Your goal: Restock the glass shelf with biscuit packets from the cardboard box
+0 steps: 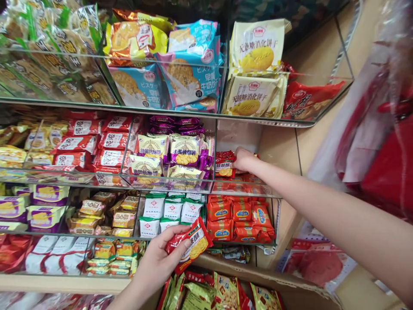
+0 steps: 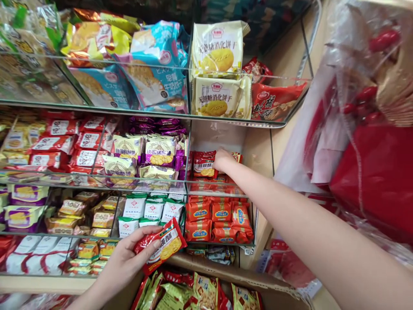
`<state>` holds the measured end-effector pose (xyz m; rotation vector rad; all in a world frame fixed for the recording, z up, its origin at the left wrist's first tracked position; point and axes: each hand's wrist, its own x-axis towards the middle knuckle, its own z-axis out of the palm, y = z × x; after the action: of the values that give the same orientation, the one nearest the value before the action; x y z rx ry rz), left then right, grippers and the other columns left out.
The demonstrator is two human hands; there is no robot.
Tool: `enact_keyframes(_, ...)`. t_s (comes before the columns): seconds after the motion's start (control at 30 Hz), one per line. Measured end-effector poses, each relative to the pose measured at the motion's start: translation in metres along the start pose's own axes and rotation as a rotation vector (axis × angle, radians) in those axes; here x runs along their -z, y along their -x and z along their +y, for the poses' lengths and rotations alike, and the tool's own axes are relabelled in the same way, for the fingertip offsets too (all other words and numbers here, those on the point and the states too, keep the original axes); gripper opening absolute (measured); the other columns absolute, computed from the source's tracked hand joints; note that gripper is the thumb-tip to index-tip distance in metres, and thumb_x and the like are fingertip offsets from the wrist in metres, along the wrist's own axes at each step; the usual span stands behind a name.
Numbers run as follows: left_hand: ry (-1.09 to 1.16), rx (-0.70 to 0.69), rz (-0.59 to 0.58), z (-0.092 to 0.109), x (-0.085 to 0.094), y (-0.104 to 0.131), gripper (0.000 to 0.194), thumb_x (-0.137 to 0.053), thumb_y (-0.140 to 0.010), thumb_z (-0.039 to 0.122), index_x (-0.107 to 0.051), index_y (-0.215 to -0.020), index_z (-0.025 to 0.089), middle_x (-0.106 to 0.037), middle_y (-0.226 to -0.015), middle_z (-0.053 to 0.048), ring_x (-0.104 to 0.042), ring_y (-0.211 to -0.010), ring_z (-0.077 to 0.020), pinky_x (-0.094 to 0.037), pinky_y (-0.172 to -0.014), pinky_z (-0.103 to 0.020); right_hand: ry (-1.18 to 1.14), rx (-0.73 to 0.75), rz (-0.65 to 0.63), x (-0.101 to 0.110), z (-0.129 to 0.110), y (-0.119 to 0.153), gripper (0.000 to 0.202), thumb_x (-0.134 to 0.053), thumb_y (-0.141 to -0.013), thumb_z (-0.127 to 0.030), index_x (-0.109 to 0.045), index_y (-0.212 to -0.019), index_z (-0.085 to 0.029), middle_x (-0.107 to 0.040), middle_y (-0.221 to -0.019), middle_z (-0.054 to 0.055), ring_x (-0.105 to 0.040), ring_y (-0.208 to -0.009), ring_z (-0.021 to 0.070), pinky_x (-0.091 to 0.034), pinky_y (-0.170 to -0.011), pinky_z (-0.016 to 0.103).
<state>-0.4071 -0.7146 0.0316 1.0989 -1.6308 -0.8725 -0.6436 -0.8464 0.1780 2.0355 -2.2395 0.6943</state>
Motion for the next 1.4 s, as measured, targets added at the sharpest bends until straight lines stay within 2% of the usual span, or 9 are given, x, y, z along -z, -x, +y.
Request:
enact_keyframes(0.37,-0.008,0.03,-0.08,-0.003,0.002,-0.002,0.024,-0.058,-0.072,0.026,-0.061,-0.095,0.021,-0.069,-0.09,-0.001,-0.064,-0.079,-0.0176,-0.053,-0.069,-0.021,0.115,0.071,-0.081,-0.002,0.004,-0.004,0.012,-0.061,-0.064,-0.011,-0.061,-0.076,-0.013,-0.064,-0.08,0.01,-0.061,-0.078,0.0222,-0.047,-0.065,0.028)
enact_keyframes(0.6,0.091,0.047,-0.053,0.003,-0.002,0.003,0.036,-0.055,-0.076,0.033,-0.048,-0.11,0.02,-0.062,-0.108,-0.005,-0.06,-0.094,-0.0191,-0.05,-0.08,-0.027,0.034,0.112,0.065,0.011,0.006,0.003,0.012,-0.056,-0.066,-0.011,-0.06,-0.077,-0.012,-0.061,-0.086,0.012,-0.059,-0.082,0.0234,-0.046,-0.073,0.031)
enact_keyframes(0.77,0.264,0.07,-0.111,0.009,-0.002,0.008,0.04,-0.061,-0.073,0.034,-0.044,-0.107,0.02,-0.067,-0.089,-0.003,-0.063,-0.082,-0.0182,-0.05,-0.075,-0.028,-0.221,0.453,0.394,0.024,0.0,0.084,0.014,-0.04,-0.082,-0.018,-0.052,-0.089,-0.018,-0.056,-0.096,0.006,-0.054,-0.091,0.0148,-0.042,-0.083,0.025)
enact_keyframes(0.87,0.307,0.078,-0.18,0.016,-0.007,0.014,0.031,-0.065,-0.071,0.03,-0.051,-0.096,0.018,-0.067,-0.08,-0.001,-0.062,-0.074,-0.0158,-0.049,-0.069,-0.025,-0.455,0.67,0.314,-0.002,0.006,0.16,0.012,-0.044,-0.084,-0.025,-0.052,-0.092,-0.021,-0.059,-0.09,0.004,-0.055,-0.086,0.0155,-0.044,-0.079,0.028)
enact_keyframes(0.97,0.377,0.1,-0.238,0.028,-0.019,0.017,0.025,-0.071,-0.066,0.026,-0.057,-0.084,0.017,-0.066,-0.068,0.003,-0.059,-0.061,-0.0104,-0.046,-0.059,-0.02,-0.593,0.465,0.12,-0.039,0.019,0.21,0.042,-0.054,-0.078,-0.04,-0.044,-0.113,-0.019,-0.058,-0.102,0.008,-0.056,-0.09,0.0196,-0.047,-0.074,0.03)
enact_keyframes(1.07,0.536,0.203,-0.237,0.042,-0.036,0.015,0.027,-0.075,-0.06,0.028,-0.06,-0.077,0.015,-0.066,-0.061,0.003,-0.057,-0.053,-0.0085,-0.046,-0.055,-0.018,-0.805,0.248,-0.042,-0.062,0.029,0.223,0.03,-0.045,-0.081,-0.046,-0.052,-0.09,-0.017,-0.061,-0.076,0.003,-0.057,-0.068,0.0159,-0.047,-0.06,0.025)
enact_keyframes(1.17,0.65,0.272,-0.161,0.051,-0.055,0.01,0.028,-0.071,-0.063,0.035,-0.06,-0.078,0.014,-0.067,-0.062,0.001,-0.059,-0.054,-0.0113,-0.048,-0.057,-0.022,-0.982,0.102,-0.012,-0.068,0.033,0.217,0.035,-0.04,-0.082,-0.05,-0.045,-0.068,-0.019,-0.051,-0.058,-0.002,-0.049,-0.053,0.0115,-0.042,-0.051,0.021)
enact_keyframes(1.3,0.587,0.149,-0.053,0.048,-0.073,0.009,0.025,-0.062,-0.072,0.04,-0.058,-0.077,0.016,-0.065,-0.064,0.001,-0.06,-0.06,-0.0143,-0.048,-0.058,-0.025,-1.153,-0.116,0.0,-0.073,0.032,0.216,0.042,-0.038,-0.08,-0.057,-0.044,-0.065,-0.019,-0.047,-0.054,-0.003,-0.04,-0.042,0.0086,-0.034,-0.039,0.02)
enact_keyframes(1.4,0.286,-0.046,0.056,0.039,-0.076,0.011,0.02,-0.049,-0.081,0.037,-0.056,-0.08,0.018,-0.062,-0.071,-0.001,-0.057,-0.066,-0.0145,-0.046,-0.061,-0.024,-1.334,-0.307,-0.075,-0.082,0.028,0.222,0.044,-0.041,-0.076,-0.062,-0.049,-0.073,-0.019,-0.045,-0.05,-0.004,-0.038,-0.038,0.0091,-0.028,-0.031,0.02)
